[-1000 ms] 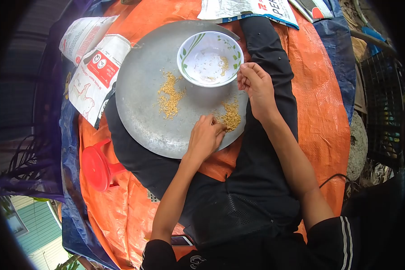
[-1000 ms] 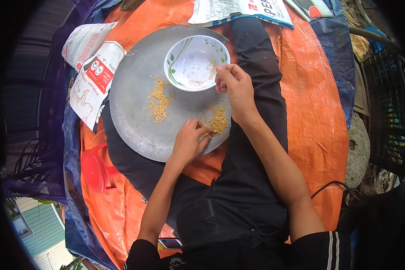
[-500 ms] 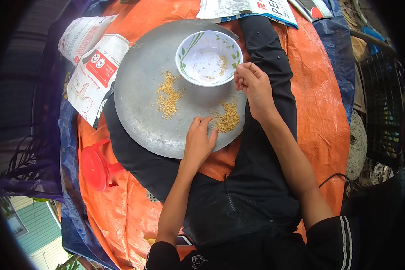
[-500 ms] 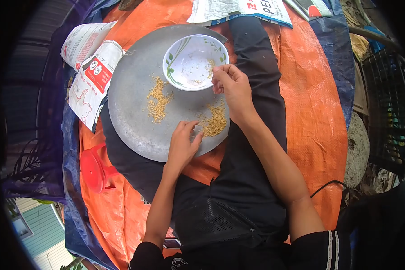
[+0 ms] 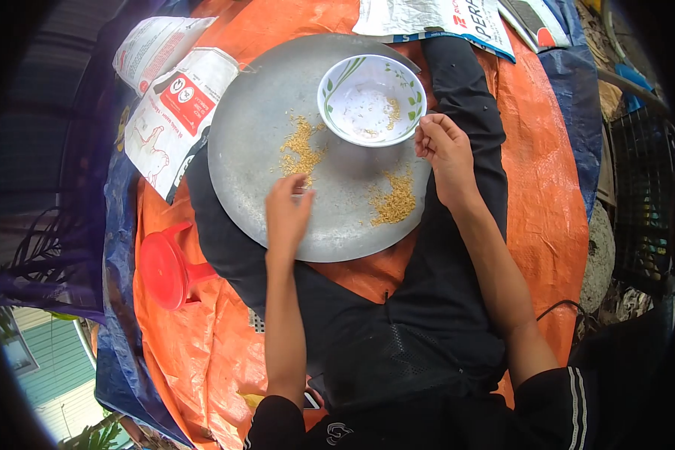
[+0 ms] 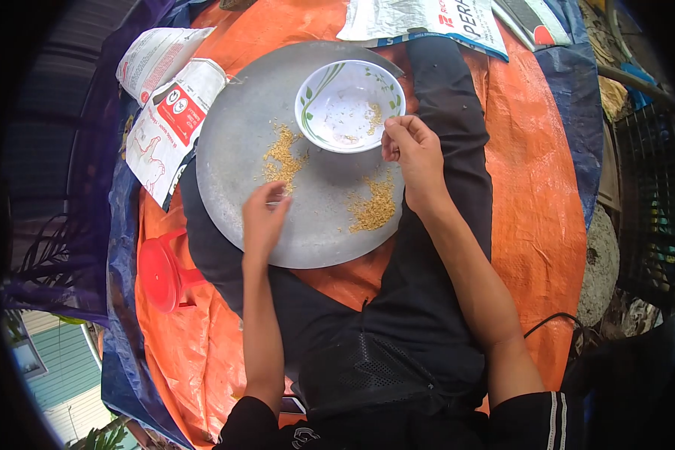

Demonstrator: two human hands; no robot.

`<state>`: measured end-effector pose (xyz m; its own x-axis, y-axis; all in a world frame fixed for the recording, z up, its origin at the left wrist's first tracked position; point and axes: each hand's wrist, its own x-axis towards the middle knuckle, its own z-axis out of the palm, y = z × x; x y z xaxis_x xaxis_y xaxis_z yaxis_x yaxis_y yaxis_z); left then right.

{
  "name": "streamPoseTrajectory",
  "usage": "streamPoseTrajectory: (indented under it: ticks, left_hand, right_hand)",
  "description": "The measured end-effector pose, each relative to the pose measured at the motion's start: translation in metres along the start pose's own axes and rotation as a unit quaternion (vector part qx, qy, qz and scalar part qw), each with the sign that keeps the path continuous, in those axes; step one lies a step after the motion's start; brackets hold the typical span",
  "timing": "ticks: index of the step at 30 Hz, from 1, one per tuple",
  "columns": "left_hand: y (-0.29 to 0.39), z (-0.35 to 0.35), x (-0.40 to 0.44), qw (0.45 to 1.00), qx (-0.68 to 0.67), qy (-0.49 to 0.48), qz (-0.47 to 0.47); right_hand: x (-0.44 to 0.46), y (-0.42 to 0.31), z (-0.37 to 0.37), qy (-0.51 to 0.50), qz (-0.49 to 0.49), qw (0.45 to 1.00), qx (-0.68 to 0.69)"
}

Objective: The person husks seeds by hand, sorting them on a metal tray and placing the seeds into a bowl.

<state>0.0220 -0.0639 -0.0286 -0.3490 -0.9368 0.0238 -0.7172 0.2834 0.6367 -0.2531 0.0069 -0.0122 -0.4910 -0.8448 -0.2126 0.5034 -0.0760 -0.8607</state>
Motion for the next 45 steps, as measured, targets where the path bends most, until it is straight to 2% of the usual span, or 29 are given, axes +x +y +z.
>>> streamPoseTrajectory:
  ticks: [1, 3, 7, 11, 20, 28, 32, 34, 37, 38, 40, 41, 43, 45]
  left_hand:
    - [-0.008, -0.012, 0.005, 1.0, 0.0, 0.002, 0.0]
    - [-0.018, -0.028, 0.012, 0.994, 0.109, 0.01, -0.007]
    - [-0.022, -0.032, 0.013, 0.988, 0.151, -0.03, 0.03]
    - [-0.019, -0.013, 0.008, 0.992, 0.116, -0.003, 0.05]
    - [-0.017, -0.002, 0.01, 0.988, 0.142, -0.007, 0.056]
    - [-0.018, 0.004, 0.01, 0.974, 0.197, -0.022, 0.107]
    - [-0.023, 0.004, 0.01, 0.978, 0.181, -0.013, 0.102]
    - [-0.027, -0.001, 0.01, 0.994, 0.086, 0.028, 0.063]
    - [-0.027, -0.01, 0.007, 0.997, 0.035, 0.059, 0.04]
    - [-0.026, -0.013, 0.006, 0.997, 0.036, 0.059, 0.04]
    - [-0.023, -0.018, 0.006, 0.997, -0.052, 0.028, -0.049]
    - [-0.021, -0.019, 0.005, 0.997, -0.053, 0.028, -0.048]
    - [-0.018, -0.017, 0.003, 0.971, -0.224, 0.039, -0.078]
    - [-0.016, -0.014, -0.002, 0.959, -0.268, 0.047, -0.077]
  right_hand:
    - [0.0, 0.0, 0.0, 0.001, 0.001, 1.0, -0.002]
    - [0.0, 0.001, 0.0, -0.001, 0.001, 1.0, -0.004]
    - [0.001, 0.003, 0.0, -0.001, 0.004, 1.0, -0.012]
    - [0.001, 0.005, 0.002, 0.001, 0.003, 1.0, -0.024]
    - [0.003, 0.011, 0.004, -0.018, 0.014, 0.999, -0.043]
    - [0.002, 0.01, 0.003, -0.017, 0.014, 0.999, -0.039]
    - [0.001, 0.009, 0.004, -0.015, 0.019, 0.999, -0.036]
    - [0.001, 0.009, 0.004, -0.016, 0.024, 0.999, -0.04]
    - [0.001, 0.01, 0.003, -0.026, 0.033, 0.998, -0.042]
    - [0.001, 0.011, 0.003, -0.034, 0.036, 0.998, -0.04]
    - [-0.001, 0.01, 0.005, -0.04, 0.035, 0.997, -0.051]
    - [-0.002, 0.01, 0.006, -0.045, 0.034, 0.996, -0.062]
    - [-0.004, 0.014, 0.007, -0.057, 0.03, 0.995, -0.077]
    - [-0.007, 0.017, 0.011, -0.071, 0.029, 0.993, -0.092]
